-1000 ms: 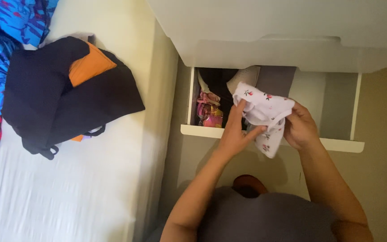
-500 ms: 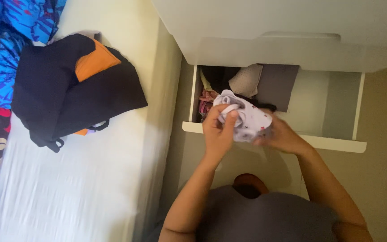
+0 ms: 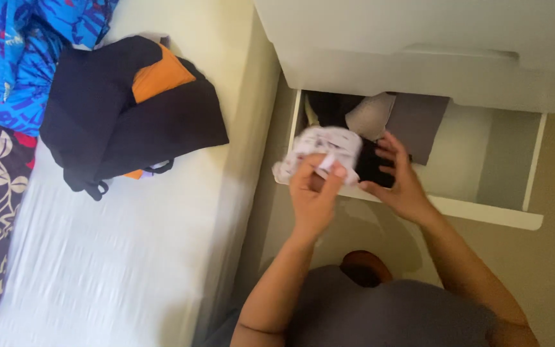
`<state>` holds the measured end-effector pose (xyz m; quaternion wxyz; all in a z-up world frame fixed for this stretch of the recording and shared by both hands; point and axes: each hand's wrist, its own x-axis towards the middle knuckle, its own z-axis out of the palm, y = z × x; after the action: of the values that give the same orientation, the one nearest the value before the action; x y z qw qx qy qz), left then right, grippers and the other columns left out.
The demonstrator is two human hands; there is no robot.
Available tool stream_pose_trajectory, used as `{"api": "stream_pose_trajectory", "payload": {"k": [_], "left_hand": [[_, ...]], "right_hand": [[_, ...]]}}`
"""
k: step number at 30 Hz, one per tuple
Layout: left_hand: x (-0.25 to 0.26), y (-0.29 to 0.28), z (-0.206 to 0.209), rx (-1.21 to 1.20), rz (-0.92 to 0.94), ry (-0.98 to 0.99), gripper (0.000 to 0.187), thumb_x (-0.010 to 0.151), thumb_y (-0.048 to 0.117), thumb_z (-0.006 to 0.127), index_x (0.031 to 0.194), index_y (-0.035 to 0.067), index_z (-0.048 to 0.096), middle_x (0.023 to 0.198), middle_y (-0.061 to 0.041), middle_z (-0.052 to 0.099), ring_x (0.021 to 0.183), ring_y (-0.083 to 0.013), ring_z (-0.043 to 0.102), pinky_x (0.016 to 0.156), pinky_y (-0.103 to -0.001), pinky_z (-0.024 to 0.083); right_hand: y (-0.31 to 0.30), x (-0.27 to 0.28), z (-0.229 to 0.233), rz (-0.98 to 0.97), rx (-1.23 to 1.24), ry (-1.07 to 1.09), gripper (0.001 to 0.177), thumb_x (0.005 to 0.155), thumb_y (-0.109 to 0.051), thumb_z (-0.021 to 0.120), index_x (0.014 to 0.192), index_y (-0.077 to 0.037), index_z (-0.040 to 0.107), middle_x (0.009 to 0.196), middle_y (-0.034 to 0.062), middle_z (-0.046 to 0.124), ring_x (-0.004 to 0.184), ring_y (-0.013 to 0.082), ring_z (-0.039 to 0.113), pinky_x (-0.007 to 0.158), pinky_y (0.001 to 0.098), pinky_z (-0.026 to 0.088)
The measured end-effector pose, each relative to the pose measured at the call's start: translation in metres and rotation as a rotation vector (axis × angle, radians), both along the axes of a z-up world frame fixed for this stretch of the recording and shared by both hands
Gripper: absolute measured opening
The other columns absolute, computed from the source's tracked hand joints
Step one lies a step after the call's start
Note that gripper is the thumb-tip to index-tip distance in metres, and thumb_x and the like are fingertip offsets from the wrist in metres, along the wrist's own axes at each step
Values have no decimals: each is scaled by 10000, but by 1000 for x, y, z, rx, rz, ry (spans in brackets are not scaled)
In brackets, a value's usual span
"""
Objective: The person opens a white drawer next to a bed and removes folded clothes one by one, placing them on the bed. Items include shirts, shorts, and underwear in various colors. The drawer is emptied by the end of the clip.
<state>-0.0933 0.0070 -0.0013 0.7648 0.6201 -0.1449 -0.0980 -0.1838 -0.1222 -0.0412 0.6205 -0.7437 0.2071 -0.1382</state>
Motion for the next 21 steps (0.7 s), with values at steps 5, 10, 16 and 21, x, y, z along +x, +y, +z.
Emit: {"api": "stream_pose_trajectory", "payload": {"k": [5, 10, 16, 21], "left_hand": [[3, 5, -6, -587, -248, 516, 198, 758, 57, 654, 870, 39, 492, 765, -70, 548, 633, -125, 591, 505, -191, 507], [28, 12, -5, -377, -233, 382, 540, 838, 140, 581, 1261, 84, 249, 1064, -77, 490, 830, -99, 573, 724, -216, 527], [12, 7, 2, 391, -375, -421, 1030, 537, 446, 711, 1359, 91, 203, 1376, -295, 101, 1274, -472, 201, 967, -577, 254], [0, 5, -9, 457, -672, -711, 501, 736, 177, 590, 1203, 82, 436, 1185, -155, 536, 1138, -310, 504, 983, -452, 304]], "right_hand": [[-12, 4, -40, 8, -186, -109, 441, 702, -126, 694, 1105, -82, 521, 1271, 218, 342, 1224, 382, 321, 1017, 458, 203], [-31, -23, -49, -102, -53, -204, 117, 862, 10, 505, 977, -5, 489, 1024, 187, 534, 948, 293, 512, 843, 407, 353], [-20, -46, -4, -157, -387, -107, 219, 773, 3, 545, 977, -66, 581, 889, 100, 621, 644, 172, 529, 623, 308, 393], [-13, -55, 25, -19, -623, -183, 254, 752, -8, 582, 974, -118, 638, 984, 92, 640, 644, 103, 546, 603, 232, 395]]}}
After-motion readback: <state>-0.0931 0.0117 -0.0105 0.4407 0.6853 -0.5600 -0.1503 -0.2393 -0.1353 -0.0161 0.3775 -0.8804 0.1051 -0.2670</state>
